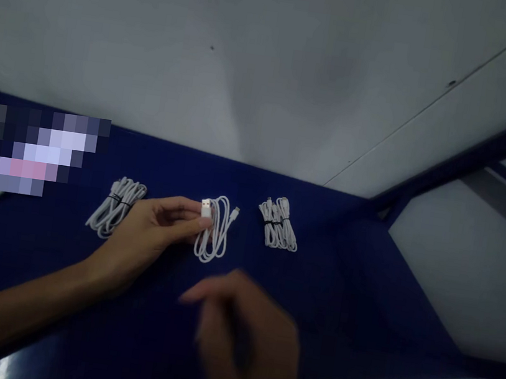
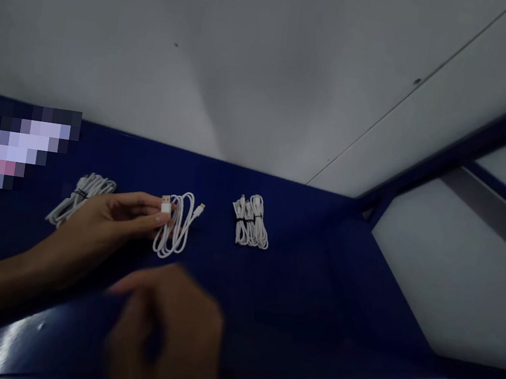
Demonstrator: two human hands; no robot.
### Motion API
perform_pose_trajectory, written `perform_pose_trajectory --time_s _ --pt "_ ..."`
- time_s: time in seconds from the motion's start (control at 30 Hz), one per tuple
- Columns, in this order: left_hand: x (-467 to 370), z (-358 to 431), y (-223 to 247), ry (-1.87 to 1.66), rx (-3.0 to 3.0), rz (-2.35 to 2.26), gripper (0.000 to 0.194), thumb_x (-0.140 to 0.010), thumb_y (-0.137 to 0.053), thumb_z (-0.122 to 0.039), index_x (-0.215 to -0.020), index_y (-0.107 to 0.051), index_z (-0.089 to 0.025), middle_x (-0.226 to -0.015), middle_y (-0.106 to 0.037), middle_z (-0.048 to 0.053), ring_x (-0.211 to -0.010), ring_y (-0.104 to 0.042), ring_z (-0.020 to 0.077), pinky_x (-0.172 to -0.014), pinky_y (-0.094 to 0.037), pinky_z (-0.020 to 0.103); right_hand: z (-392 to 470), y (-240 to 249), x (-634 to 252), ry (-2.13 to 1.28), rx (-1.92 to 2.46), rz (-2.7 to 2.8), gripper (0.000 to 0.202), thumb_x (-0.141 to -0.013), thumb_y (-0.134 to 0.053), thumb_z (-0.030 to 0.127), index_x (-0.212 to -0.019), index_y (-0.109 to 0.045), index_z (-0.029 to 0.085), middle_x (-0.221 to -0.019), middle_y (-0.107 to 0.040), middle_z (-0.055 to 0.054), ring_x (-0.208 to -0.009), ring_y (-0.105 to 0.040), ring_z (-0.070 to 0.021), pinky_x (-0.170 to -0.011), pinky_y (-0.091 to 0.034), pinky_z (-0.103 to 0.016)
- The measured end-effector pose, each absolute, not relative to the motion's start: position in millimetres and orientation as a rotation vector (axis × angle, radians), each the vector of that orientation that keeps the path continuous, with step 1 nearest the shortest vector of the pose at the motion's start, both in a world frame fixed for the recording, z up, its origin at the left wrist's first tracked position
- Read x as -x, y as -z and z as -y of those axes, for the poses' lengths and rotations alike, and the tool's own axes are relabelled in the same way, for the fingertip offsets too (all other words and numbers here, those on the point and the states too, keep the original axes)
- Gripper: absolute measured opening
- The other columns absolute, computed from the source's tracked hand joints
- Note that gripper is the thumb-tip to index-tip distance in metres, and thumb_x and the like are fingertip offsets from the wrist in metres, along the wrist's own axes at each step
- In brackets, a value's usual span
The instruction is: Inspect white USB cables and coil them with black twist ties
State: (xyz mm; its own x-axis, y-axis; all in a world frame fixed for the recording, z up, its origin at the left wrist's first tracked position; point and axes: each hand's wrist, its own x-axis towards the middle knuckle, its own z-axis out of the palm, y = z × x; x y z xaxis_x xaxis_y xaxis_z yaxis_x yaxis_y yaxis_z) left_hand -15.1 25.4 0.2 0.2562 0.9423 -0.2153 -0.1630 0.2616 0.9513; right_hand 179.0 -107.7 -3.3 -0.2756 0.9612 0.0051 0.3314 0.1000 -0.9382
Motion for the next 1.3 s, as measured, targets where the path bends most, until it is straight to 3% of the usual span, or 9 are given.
perform_pose_trajectory --time_s 0.07,0.13,0.27,0.5,0.7,0.83,0.93,1.3 --pt "15.2 -24.3 -2.0 -0.986 -1.057 -0.986 0.018 -0.087 -0.095 -0.028 -0.103 -0.088 -0.024 -0.096 -0.087 0.005 -0.084 -0.08 0.0196 -0.079 -0.063 0.028 64.6 -11.2 -185.5 -1.006 1.451 1.571 0.028 -0.116 -0.057 0.046 -0.12 -0.073 0.023 -0.094 -0.073 -0.005 -0.077 -0.068 -0.0198 -0.069 -0.059 -0.035" --pt "15.3 -22.5 -4.9 -1.023 -1.121 -0.972 0.019 -0.088 -0.094 -0.03 -0.105 -0.088 -0.025 -0.1 -0.088 0.006 -0.088 -0.081 0.0214 -0.084 -0.064 0.031 31.6 -20.3 -192.8 -0.916 1.575 1.475 0.032 -0.111 -0.063 0.052 -0.109 -0.074 0.023 -0.08 -0.069 -0.002 -0.067 -0.063 -0.0187 -0.059 -0.052 -0.033" --pt "15.6 -19.3 -7.9 -1.068 -1.222 -0.961 0.02 -0.088 -0.093 -0.03 -0.107 -0.088 -0.026 -0.104 -0.088 0.005 -0.096 -0.083 0.0241 -0.095 -0.065 0.037 3.2 -17.3 -198.2 -1.103 1.378 1.479 0.026 -0.105 -0.073 0.047 -0.107 -0.077 0.021 -0.087 -0.076 -0.003 -0.067 -0.067 -0.0164 -0.061 -0.054 -0.031" --pt "16.7 -23.1 -2.3 -1.04 -1.231 -1.078 0.025 -0.087 -0.094 -0.036 -0.106 -0.085 -0.022 -0.099 -0.087 0.007 -0.097 -0.082 0.0268 -0.093 -0.063 0.038 -4.8 0.7 -191.9 -0.984 1.313 1.382 0.02 -0.102 -0.077 0.041 -0.097 -0.076 0.022 -0.087 -0.076 -0.004 -0.07 -0.069 -0.0176 -0.062 -0.056 -0.032" --pt "19.9 -24.1 -6.8 -1.002 -1.221 -1.054 0.022 -0.089 -0.092 -0.035 -0.106 -0.085 -0.024 -0.102 -0.087 0.006 -0.1 -0.082 0.0266 -0.094 -0.062 0.037 -16.1 -5.3 -195.7 -1.177 1.184 1.442 0.016 -0.103 -0.077 0.038 -0.096 -0.075 0.024 -0.11 -0.073 -0.004 -0.102 -0.07 -0.022 -0.09 -0.058 -0.038" --pt "20.5 -24.3 -8.8 -1.0 -1.247 -1.051 0.02 -0.09 -0.092 -0.034 -0.107 -0.086 -0.026 -0.106 -0.088 0.006 -0.105 -0.082 0.0269 -0.097 -0.062 0.038 -20.0 -8.4 -193.9 -1.432 1.048 1.422 0.023 -0.108 -0.072 0.039 -0.09 -0.073 0.024 -0.093 -0.069 -0.001 -0.091 -0.067 -0.0193 -0.088 -0.054 -0.037" --pt "20.8 -27.4 -9.0 -0.959 -1.231 -1.044 0.019 -0.09 -0.092 -0.035 -0.106 -0.087 -0.026 -0.104 -0.089 0.006 -0.101 -0.083 0.027 -0.096 -0.063 0.039 -17.8 -6.7 -195.7 -1.492 0.993 1.451 0.025 -0.109 -0.071 0.042 -0.091 -0.074 0.024 -0.091 -0.069 -0.001 -0.086 -0.064 -0.0185 -0.082 -0.053 -0.035" --pt "22.0 -33.8 -11.3 -0.872 -1.126 -0.957 0.022 -0.096 -0.088 -0.034 -0.117 -0.086 -0.027 -0.117 -0.088 0.007 -0.101 -0.083 0.0251 -0.096 -0.062 0.038 -15.1 2.6 -204.2 -1.429 0.994 1.409 0.026 -0.111 -0.065 0.034 -0.088 -0.072 0.024 -0.09 -0.073 -0.002 -0.086 -0.071 -0.0186 -0.085 -0.059 -0.036"
